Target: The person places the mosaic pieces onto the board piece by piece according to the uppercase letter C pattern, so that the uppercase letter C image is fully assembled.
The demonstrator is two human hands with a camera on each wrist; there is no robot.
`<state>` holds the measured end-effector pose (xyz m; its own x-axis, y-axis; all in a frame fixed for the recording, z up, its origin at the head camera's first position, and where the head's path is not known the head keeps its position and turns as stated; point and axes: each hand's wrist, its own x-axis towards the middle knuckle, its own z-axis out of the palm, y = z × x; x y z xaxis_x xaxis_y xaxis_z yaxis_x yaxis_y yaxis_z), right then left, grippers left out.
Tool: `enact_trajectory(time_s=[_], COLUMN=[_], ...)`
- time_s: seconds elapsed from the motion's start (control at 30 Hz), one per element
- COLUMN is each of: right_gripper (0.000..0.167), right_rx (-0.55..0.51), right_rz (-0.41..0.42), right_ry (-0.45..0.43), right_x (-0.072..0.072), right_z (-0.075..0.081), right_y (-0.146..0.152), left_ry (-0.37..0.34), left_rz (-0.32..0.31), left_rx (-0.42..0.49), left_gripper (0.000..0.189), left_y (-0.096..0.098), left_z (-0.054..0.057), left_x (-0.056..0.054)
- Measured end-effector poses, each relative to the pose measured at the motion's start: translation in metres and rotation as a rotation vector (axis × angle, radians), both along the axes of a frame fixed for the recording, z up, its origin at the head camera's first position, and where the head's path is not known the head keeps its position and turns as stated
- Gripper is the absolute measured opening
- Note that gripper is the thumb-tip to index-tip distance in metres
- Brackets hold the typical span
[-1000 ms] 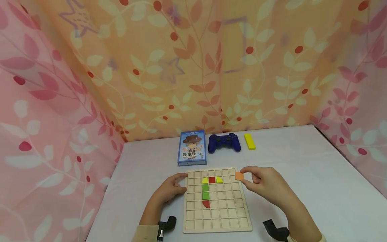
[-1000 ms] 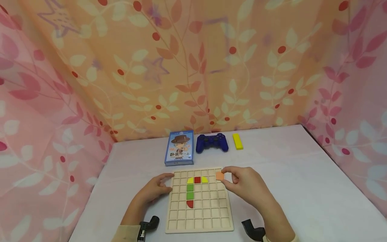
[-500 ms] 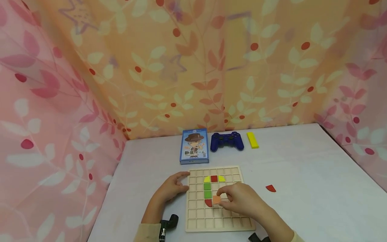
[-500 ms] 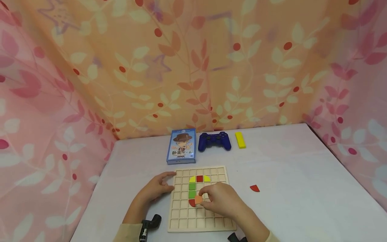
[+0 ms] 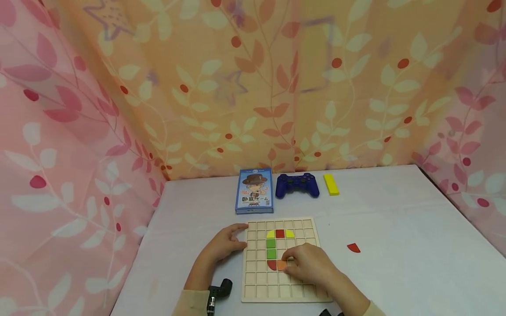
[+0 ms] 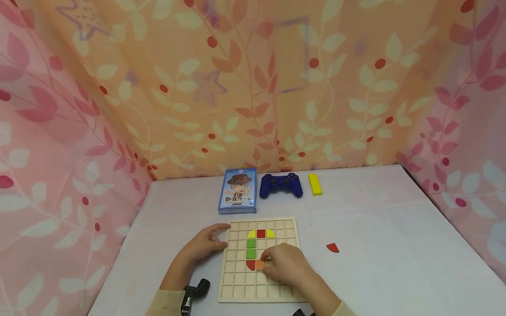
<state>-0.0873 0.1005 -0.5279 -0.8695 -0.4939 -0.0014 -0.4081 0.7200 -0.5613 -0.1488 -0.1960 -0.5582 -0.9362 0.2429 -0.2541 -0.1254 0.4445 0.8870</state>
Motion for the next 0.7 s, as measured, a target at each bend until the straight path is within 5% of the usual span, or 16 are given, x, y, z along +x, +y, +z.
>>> enact_trajectory(time_s=[0.47, 0.7], right_gripper=[0.015, 0.028], right_rx=[0.049, 0.044], right_rz=[-0.058, -0.112], right_ry=[-0.01, -0.005], right_x=[0.009, 0.0], right_z=[0.003, 0.02], right_y=[-0.001, 0.013], left_ry=[-0.002, 0.018], left_rz=[-0.011, -0.014], left_rx=[-0.011, 0.016], left_gripper=[0.062, 0.062], left_y=[0.001, -0.002], left_z=[-0.003, -0.001], left_x=[0.003, -0.002])
